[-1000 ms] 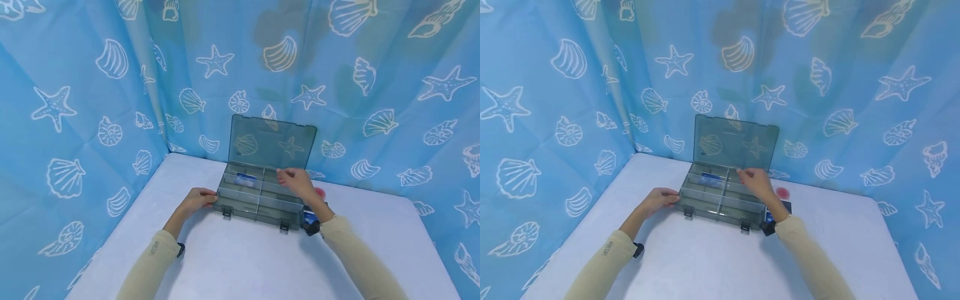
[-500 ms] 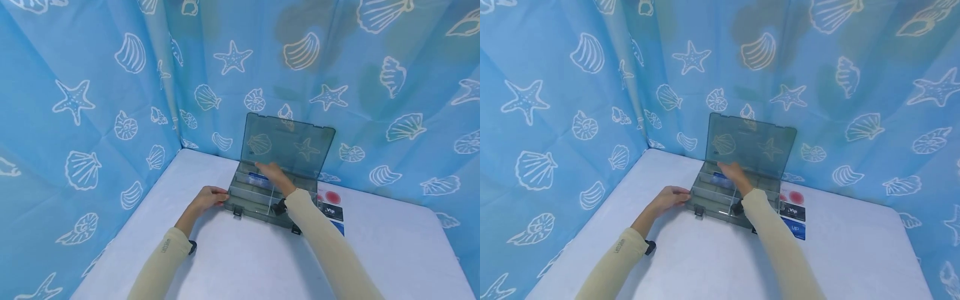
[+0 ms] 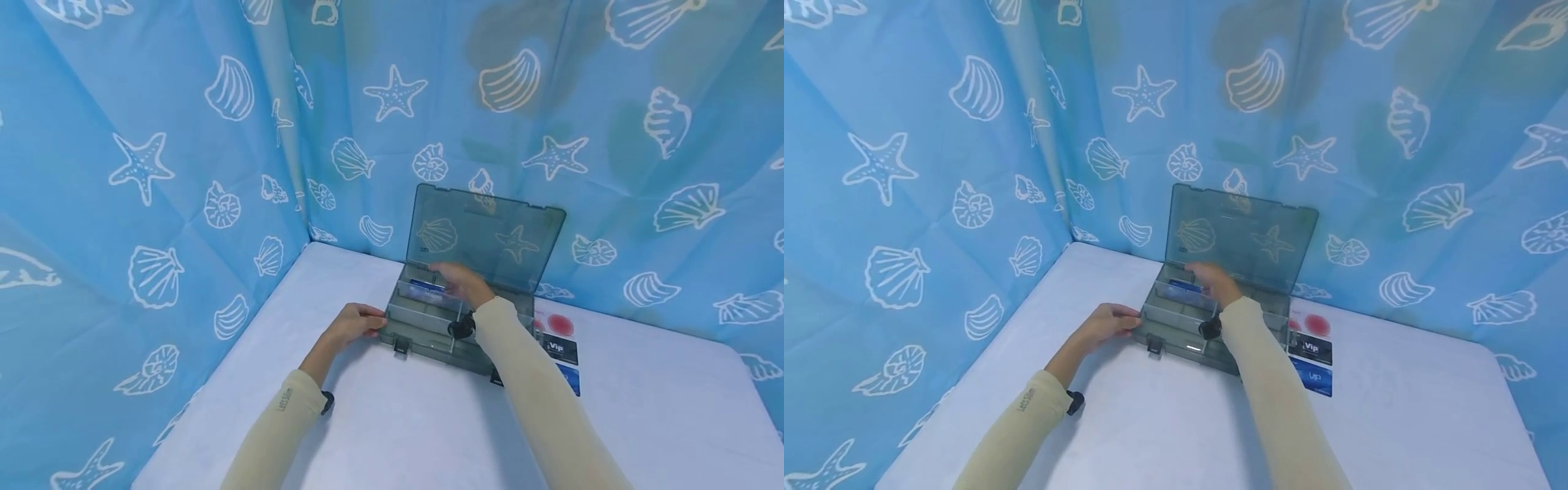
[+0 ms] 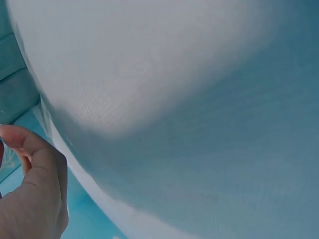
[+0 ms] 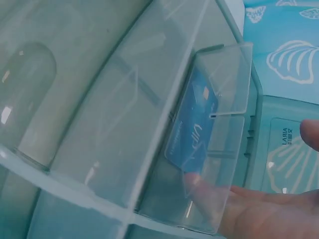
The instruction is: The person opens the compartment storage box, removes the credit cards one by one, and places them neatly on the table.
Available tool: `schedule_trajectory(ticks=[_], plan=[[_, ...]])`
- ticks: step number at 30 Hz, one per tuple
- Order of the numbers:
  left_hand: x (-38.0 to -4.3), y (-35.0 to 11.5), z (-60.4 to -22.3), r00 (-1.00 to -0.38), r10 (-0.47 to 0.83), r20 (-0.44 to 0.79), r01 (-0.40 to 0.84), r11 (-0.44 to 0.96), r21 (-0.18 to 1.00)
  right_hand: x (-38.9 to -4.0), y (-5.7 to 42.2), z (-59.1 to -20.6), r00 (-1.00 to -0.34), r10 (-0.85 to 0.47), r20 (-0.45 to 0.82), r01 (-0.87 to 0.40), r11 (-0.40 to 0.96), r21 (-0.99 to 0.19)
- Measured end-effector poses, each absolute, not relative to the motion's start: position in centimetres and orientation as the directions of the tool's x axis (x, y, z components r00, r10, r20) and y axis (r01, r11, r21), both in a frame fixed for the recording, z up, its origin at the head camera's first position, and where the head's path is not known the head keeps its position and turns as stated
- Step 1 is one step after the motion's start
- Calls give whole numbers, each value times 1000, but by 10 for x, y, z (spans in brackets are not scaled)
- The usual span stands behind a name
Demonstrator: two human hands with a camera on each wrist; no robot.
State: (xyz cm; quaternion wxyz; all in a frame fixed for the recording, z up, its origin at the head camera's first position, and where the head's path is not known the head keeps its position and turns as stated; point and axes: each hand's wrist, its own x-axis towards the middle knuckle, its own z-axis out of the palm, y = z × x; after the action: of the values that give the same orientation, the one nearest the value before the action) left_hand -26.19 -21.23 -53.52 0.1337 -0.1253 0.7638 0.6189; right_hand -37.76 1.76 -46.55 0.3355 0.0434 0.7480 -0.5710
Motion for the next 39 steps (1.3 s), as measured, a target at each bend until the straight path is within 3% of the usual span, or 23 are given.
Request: schedule_trajectory(ticks=[4, 8, 11, 16, 21, 31, 39], plan=[[-263, -213, -535, -928, -33, -371, -370, 206, 906, -380, 16, -470, -770, -302, -563, 497, 271, -825], [-263, -213, -533, -921, -23, -390, -385, 209, 899, -384, 21, -476, -747, -303, -592, 600, 75, -796], [-264, -213, -533, -917, -16, -399, -394, 198, 898, -385, 25, -477, -735, -293, -611, 637, 7, -771], [-265, -213, -531, -914, -23, -406, -403, 178, 898, -387, 24, -477, -742, -284, -607, 608, 94, -788], [-265, -214, -531, -911, -20, -412, -408, 188, 894, -390, 22, -482, -761, -288, -582, 585, 83, -807], [-265, -206, -529, -921, -14, -388, -384, 181, 905, -378, 26, -489, -903, -155, -400, 376, 161, -912], [-262, -211, -531, -921, -26, -389, -386, 195, 902, -373, 59, -471, -907, -206, -367, 338, 163, -927]])
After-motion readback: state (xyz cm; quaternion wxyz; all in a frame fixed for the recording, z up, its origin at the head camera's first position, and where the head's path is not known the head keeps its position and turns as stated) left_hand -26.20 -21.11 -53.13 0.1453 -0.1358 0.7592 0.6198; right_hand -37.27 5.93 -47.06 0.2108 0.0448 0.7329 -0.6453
